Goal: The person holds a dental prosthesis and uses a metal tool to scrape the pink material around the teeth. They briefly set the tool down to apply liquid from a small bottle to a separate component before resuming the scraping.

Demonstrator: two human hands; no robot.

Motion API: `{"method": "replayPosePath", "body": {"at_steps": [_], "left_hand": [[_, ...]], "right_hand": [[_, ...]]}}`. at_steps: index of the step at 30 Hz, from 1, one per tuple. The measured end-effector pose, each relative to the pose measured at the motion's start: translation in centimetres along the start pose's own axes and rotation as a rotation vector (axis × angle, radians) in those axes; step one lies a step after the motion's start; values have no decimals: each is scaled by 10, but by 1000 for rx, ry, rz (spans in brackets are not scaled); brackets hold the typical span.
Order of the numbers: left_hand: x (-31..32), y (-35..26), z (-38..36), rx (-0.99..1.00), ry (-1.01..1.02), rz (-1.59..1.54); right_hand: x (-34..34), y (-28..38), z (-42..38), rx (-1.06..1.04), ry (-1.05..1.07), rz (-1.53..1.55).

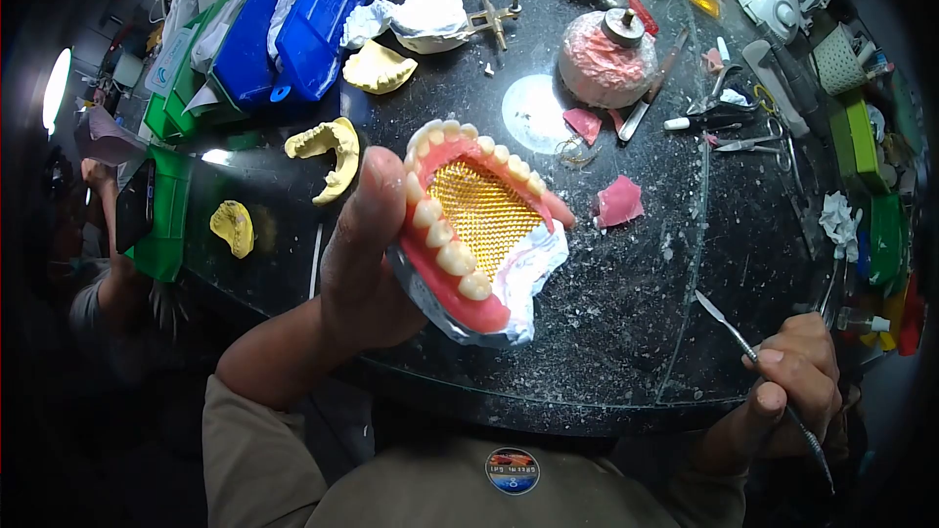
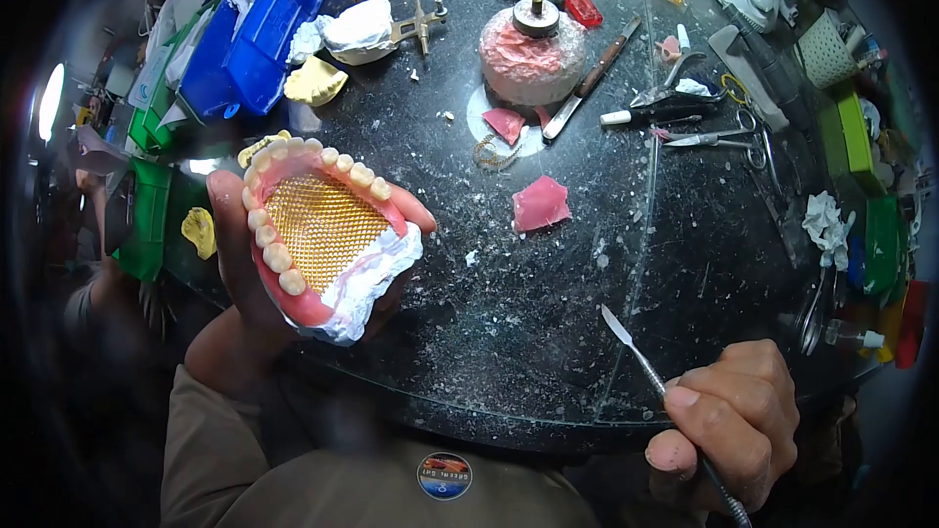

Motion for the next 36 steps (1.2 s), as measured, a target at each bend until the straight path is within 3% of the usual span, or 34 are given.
{"method": "replayPosePath", "body": {"at_steps": [11,15,23,27,28,31,33,36], "left_hand": [[-7,14,2,-127,8,-36],[-13,19,2,-70,-139,-113],[-8,18,2,-163,5,-107],[-3,11,1,-132,-2,-217],[-1,9,2,-106,85,-185],[0,0,0,-53,-39,-203],[1,-4,-2,-7,28,-123],[1,0,-4,-17,7,-92]], "right_hand": [[0,0,0,27,-28,-3],[-1,0,0,29,-30,-8],[-2,-11,2,112,-100,62],[-3,-22,8,77,-119,67],[-6,-28,7,106,-121,81],[-26,-49,0,166,-233,19],[-54,-60,-21,285,-444,183],[-77,-77,-69,460,-532,164]]}}
Point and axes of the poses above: each hand's wrist, its own z-axis towards the middle knuckle, its own x-axis out of the palm, y = z × x, the point moved 10 cm from there along z, towards the middle knuckle, and after that the axes turned 4 degrees about y, right-handed, at the moved point
